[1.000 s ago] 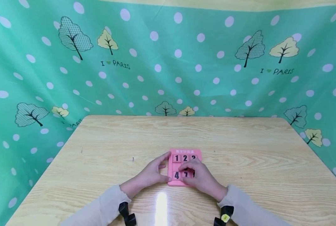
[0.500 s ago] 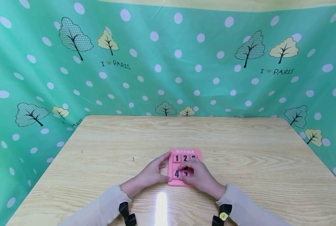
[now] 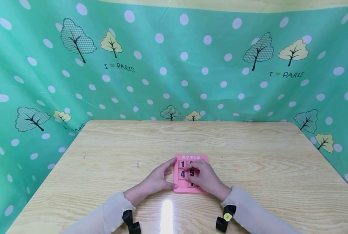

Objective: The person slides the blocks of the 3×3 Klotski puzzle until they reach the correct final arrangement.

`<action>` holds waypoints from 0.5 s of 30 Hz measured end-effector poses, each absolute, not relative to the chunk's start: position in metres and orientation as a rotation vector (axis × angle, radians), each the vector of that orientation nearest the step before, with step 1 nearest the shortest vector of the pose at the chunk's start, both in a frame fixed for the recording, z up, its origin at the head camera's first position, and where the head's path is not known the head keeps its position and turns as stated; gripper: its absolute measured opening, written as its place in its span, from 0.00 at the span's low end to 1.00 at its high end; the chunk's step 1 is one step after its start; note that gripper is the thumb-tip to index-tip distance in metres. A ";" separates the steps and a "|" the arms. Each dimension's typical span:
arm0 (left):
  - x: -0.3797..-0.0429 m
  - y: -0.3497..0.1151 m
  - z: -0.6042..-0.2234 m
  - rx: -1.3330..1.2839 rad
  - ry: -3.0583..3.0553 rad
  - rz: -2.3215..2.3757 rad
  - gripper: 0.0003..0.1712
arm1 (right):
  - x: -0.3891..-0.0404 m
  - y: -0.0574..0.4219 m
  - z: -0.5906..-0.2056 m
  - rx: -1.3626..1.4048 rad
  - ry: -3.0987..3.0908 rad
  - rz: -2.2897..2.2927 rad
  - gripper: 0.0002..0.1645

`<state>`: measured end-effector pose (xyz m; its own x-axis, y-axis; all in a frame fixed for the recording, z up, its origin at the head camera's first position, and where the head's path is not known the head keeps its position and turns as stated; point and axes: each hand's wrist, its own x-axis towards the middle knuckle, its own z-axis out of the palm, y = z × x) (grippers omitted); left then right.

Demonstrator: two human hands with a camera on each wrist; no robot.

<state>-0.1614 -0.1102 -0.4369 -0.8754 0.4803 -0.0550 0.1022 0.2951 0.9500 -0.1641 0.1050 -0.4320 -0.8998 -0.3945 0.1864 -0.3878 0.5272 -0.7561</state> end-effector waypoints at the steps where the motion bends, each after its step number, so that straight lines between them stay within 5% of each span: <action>1: -0.161 -0.110 -0.437 0.526 2.238 1.605 0.54 | -0.165 0.105 -0.432 -0.705 2.738 -1.355 0.15; 15: -0.161 -0.110 -0.437 0.510 2.215 1.624 0.54 | -0.167 0.105 -0.431 -0.699 2.726 -1.376 0.14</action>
